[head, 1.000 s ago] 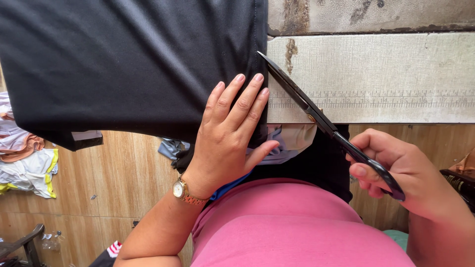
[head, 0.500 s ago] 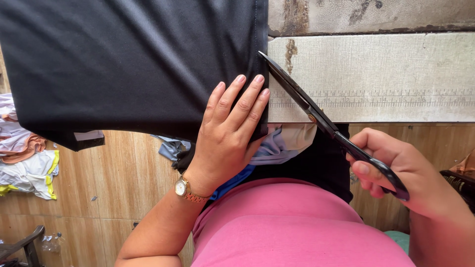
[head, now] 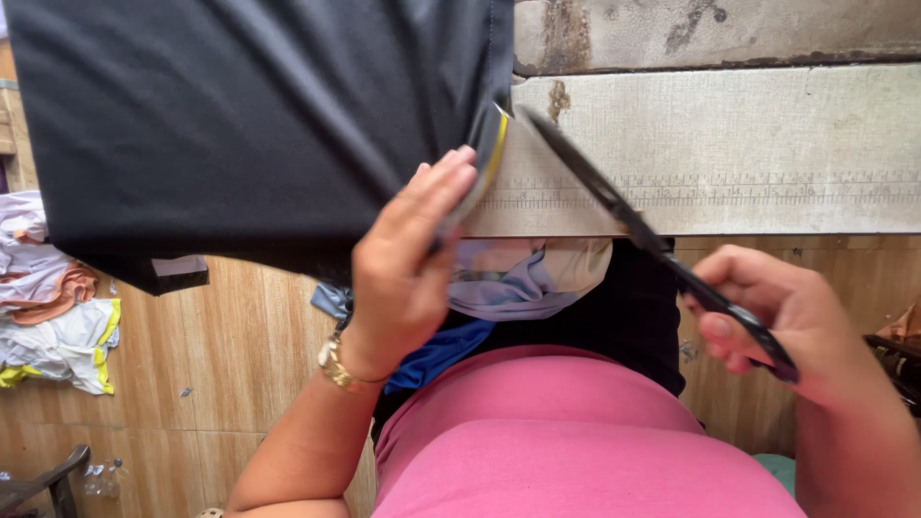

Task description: Trimming excess fabric from the edges of garment pieces using scissors

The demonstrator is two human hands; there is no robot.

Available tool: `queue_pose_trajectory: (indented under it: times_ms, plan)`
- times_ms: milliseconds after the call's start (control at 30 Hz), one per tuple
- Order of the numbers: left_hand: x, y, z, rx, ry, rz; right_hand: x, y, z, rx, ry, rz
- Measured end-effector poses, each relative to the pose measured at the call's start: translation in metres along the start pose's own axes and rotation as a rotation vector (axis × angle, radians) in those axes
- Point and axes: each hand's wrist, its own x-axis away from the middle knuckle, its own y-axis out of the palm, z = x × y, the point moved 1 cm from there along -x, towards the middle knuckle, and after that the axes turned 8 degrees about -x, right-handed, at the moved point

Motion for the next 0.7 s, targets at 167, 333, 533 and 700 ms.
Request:
queue_pose_trajectory:
  times_ms: [167,333,533,700]
  plan:
    - [-0.008,-0.020,-0.033,1.401,-1.011,0.807,0.028,-0.032,0.021,0.038,-0.131,0.291]
    - [0.000,-0.041,-0.049,1.641,-0.763,0.685,0.031,-0.097,0.075,0.178,-0.112,0.535]
    - [-0.002,-0.053,-0.043,1.663,-0.651,0.583,0.015,-0.134,0.090,0.315,0.018,0.608]
    - [-0.015,-0.048,-0.002,1.620,-0.602,0.503,0.016,-0.075,0.045,0.280,-0.125,0.619]
